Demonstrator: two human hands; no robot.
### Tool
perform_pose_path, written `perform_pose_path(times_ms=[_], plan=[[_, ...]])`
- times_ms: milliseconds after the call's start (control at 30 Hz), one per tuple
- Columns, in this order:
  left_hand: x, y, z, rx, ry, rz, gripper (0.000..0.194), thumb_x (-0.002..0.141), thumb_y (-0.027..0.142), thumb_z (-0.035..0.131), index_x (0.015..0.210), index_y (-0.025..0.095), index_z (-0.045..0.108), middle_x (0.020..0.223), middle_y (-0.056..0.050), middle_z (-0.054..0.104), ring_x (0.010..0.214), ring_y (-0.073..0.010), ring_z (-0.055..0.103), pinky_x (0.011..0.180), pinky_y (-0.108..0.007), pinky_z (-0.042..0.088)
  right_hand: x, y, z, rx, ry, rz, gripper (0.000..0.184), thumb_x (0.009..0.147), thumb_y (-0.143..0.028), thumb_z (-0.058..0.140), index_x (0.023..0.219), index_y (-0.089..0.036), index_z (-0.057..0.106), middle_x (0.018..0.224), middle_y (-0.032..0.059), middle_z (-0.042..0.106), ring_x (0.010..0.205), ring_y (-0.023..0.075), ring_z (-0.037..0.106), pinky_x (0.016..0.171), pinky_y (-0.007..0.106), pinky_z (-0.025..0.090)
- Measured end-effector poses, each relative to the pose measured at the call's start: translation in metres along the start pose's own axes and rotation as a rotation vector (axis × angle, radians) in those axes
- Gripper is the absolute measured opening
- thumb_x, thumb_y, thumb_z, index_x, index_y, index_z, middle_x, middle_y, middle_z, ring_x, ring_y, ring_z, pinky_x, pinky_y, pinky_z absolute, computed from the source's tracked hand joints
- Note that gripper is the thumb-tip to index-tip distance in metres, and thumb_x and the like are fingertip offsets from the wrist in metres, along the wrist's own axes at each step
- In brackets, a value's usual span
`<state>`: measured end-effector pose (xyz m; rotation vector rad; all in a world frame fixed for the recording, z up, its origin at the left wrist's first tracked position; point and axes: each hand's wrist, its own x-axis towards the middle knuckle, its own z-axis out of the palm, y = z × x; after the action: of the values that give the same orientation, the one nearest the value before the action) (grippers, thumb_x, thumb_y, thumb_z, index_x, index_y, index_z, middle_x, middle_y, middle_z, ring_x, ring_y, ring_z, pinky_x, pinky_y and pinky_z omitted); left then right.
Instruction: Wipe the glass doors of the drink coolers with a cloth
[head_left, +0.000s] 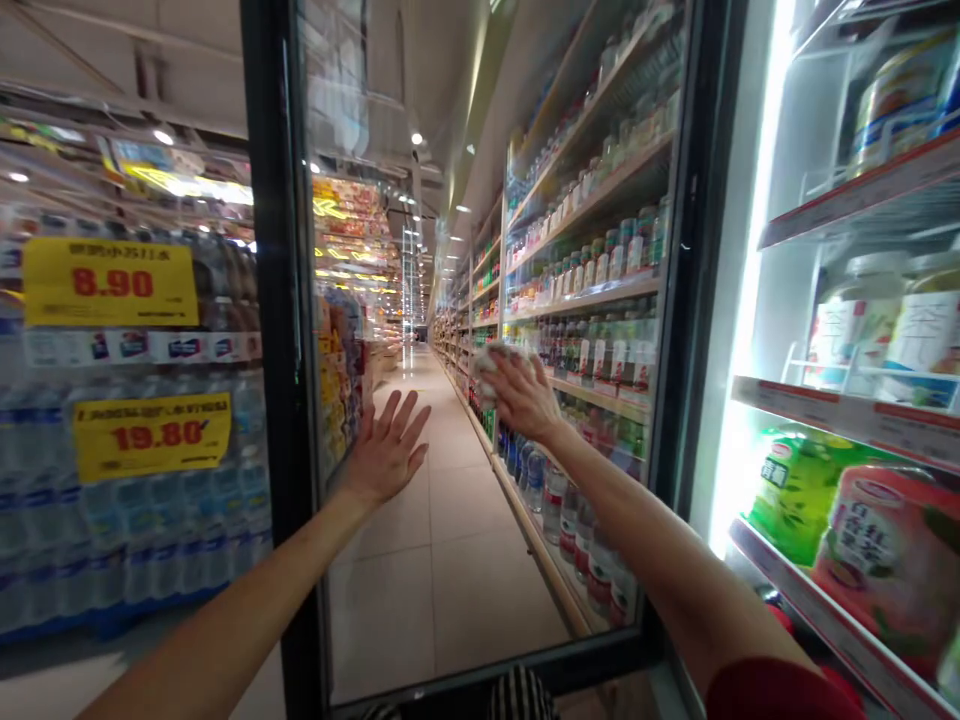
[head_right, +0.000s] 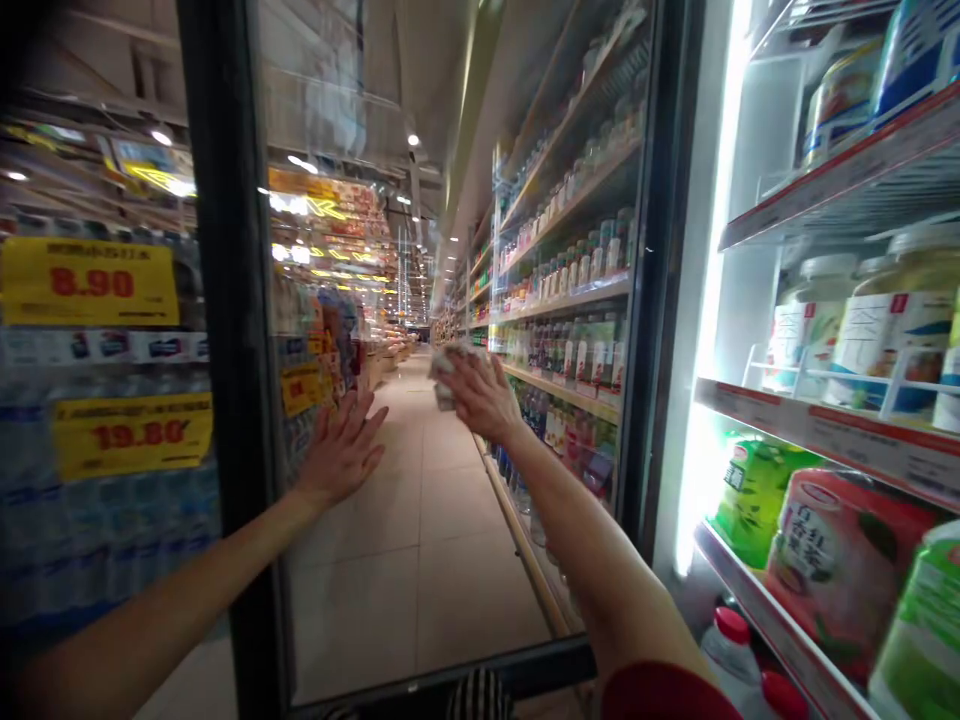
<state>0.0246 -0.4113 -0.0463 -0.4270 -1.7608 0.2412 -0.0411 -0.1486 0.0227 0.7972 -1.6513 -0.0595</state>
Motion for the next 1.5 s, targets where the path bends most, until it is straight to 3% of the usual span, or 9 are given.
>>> perform_pose_path(times_ms=[200,433,633,700,900,1133,1333,1400,1500], plan=[[-0.002,0.0,0.002,-0.022,-0.021,-0.001,0.063,0.082,0.032,0.051,0.139,0.024,0.027,0.145,-0.009,0.026,0.138,-0.0248,0.011,0.111,-0.049,0.009,0.008,0.052,-0.007,0.013,0.425,1.071,0.053,0.084,-0.026,0.028,0.136,-0.013,0.034,0.144,0.0164,0.027,0.135,0.0333,0.019,0.1,0.065,0.019],[-0.003,-0.002,0.004,0.004,0.011,0.022,0.063,0.083,0.031,0.048,0.14,0.025,0.023,0.145,-0.009,0.027,0.138,-0.0229,0.011,0.111,-0.048,0.011,0.01,-0.026,0.009,0.065,0.058,0.005,0.048,0.083,-0.03,0.041,0.131,-0.032,0.04,0.143,-0.0012,0.034,0.134,0.021,0.025,0.112,0.048,0.013],[-0.002,0.0,0.004,0.007,0.006,0.022,0.062,0.083,0.031,0.048,0.14,0.025,0.023,0.145,-0.009,0.026,0.138,-0.0237,0.011,0.111,-0.048,0.01,-0.021,0.065,0.007,-0.024,0.471,1.068,0.052,0.085,-0.026,0.025,0.135,-0.014,0.034,0.142,0.0174,0.029,0.134,0.0332,0.021,0.098,0.067,0.019],[-0.002,0.0,0.005,0.004,0.004,0.019,0.063,0.083,0.031,0.047,0.14,0.025,0.022,0.146,-0.009,0.025,0.137,-0.0246,0.011,0.11,-0.049,0.009,-0.022,0.051,0.013,-0.034,0.473,0.988,0.051,0.086,-0.028,0.027,0.135,-0.015,0.036,0.143,0.016,0.03,0.134,0.0319,0.021,0.1,0.063,0.021],[-0.002,0.0,0.006,-0.004,0.035,0.022,0.065,0.083,0.031,0.049,0.141,0.027,0.019,0.145,-0.009,0.026,0.137,-0.0241,0.012,0.11,-0.05,0.01,-0.02,-0.024,0.016,-0.003,0.044,-0.101,0.049,0.083,-0.032,0.043,0.131,-0.031,0.04,0.142,-0.0004,0.036,0.134,0.0199,0.026,0.112,0.045,0.014],[-0.002,0.001,0.0,0.058,-0.006,0.03,0.06,0.083,0.03,0.048,0.139,0.022,0.026,0.143,-0.011,0.03,0.138,-0.0245,0.01,0.11,-0.05,0.013,-0.003,0.033,0.007,0.006,0.443,0.874,0.051,0.086,-0.027,0.03,0.136,-0.015,0.034,0.145,0.014,0.028,0.136,0.0302,0.017,0.104,0.061,0.017],[-0.001,0.0,-0.001,0.054,-0.005,0.033,0.06,0.084,0.032,0.048,0.139,0.021,0.027,0.144,-0.011,0.028,0.138,-0.0238,0.009,0.111,-0.05,0.01,0.004,-0.058,0.022,0.102,0.071,-0.167,0.057,0.08,-0.026,0.047,0.135,-0.029,0.034,0.145,0.0009,0.032,0.135,0.0187,0.022,0.113,0.045,0.01],[-0.001,-0.001,-0.001,0.041,-0.02,0.032,0.06,0.084,0.032,0.048,0.138,0.022,0.027,0.144,-0.01,0.029,0.138,-0.0233,0.009,0.111,-0.049,0.01,0.002,-0.047,0.019,0.063,0.08,-0.119,0.056,0.081,-0.025,0.045,0.135,-0.029,0.034,0.144,0.0009,0.035,0.135,0.0186,0.024,0.112,0.046,0.01],[-0.003,-0.003,-0.002,0.03,-0.034,0.024,0.057,0.083,0.031,0.048,0.137,0.022,0.03,0.144,-0.009,0.029,0.138,-0.0231,0.01,0.111,-0.048,0.01,0.005,0.005,0.009,-0.034,0.303,0.493,0.051,0.084,-0.025,0.038,0.135,-0.024,0.035,0.144,0.0077,0.033,0.135,0.0244,0.023,0.108,0.055,0.016]])
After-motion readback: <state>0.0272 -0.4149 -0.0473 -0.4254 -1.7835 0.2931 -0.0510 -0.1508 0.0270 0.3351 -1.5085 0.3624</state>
